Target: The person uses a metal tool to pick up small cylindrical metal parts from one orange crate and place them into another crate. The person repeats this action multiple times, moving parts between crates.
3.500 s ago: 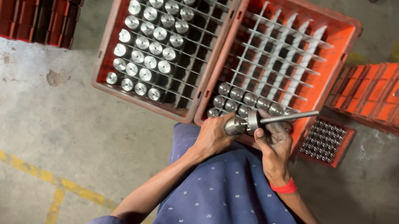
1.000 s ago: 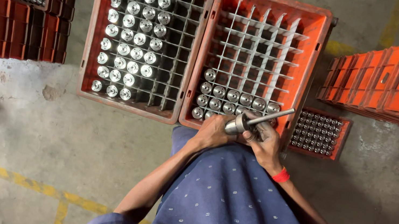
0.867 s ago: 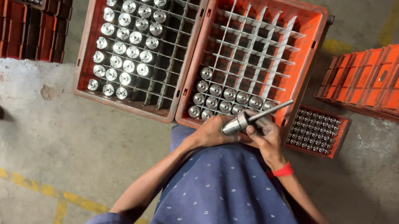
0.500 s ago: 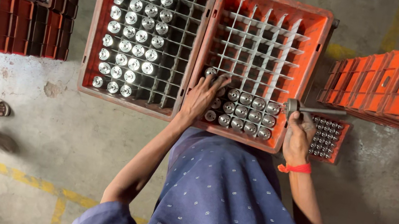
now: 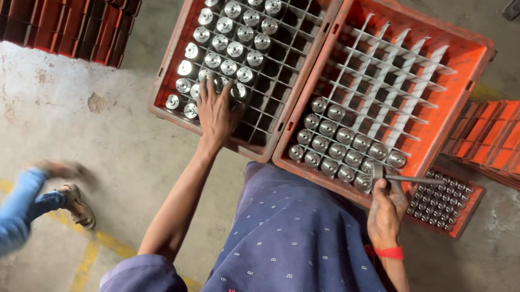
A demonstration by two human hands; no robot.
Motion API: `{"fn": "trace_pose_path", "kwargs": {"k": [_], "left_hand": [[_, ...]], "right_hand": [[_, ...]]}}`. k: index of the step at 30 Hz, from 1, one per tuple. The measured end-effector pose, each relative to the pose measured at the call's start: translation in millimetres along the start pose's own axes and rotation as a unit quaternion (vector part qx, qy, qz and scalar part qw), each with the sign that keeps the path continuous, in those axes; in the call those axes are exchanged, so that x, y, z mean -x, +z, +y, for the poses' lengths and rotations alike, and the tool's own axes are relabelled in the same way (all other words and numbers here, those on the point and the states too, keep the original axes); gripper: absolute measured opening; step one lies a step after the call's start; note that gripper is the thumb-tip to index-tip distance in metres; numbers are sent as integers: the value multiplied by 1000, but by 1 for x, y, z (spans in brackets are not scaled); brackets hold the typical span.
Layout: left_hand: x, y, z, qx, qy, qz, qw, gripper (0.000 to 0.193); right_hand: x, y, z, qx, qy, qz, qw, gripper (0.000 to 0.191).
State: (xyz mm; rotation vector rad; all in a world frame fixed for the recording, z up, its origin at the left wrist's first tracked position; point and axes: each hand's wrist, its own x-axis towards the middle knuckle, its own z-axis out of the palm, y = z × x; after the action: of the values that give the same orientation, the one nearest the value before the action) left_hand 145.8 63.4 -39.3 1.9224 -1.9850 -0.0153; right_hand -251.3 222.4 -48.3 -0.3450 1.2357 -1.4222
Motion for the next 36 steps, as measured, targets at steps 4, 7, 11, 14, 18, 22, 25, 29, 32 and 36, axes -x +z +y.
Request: {"fn": "trace_pose_path", "kwargs": {"k": [4, 7, 11, 14, 18, 22, 25, 29, 32, 36], "left_hand": [[-14, 2, -15, 86, 49, -57, 993, 42], [-20, -22, -13, 151, 75, -56, 984, 41], [-18, -66, -3, 349, 84, 45, 932, 36], [-16, -52, 39, 479, -104, -74, 869, 29], [13, -9, 116, 526, -149, -189, 816, 29], [58, -6, 168, 364, -48, -264, 892, 34], [75, -10, 193, 337, -25, -301, 892, 42], [80, -3, 207, 315, 16, -357, 879, 38], [83, 5, 210, 348, 43, -401, 846, 41], [83, 19, 209, 402, 48, -440, 802, 57]], "right_hand": [[-8, 15, 13, 20, 16, -30, 999, 43], [-7, 17, 17, 39, 19, -56, 998, 46], [4, 20, 13, 62, 29, -50, 996, 42], [9, 34, 6, 89, 30, -71, 993, 47], [10, 64, -11, 148, 17, -88, 985, 49], [12, 80, -34, 141, -9, -82, 987, 55], [20, 75, -47, 172, -47, -117, 977, 53], [23, 53, -50, 205, -41, -157, 965, 58], [14, 30, -46, 199, -82, -228, 949, 57], [-6, -1, -35, 188, 9, -160, 969, 51]]}}
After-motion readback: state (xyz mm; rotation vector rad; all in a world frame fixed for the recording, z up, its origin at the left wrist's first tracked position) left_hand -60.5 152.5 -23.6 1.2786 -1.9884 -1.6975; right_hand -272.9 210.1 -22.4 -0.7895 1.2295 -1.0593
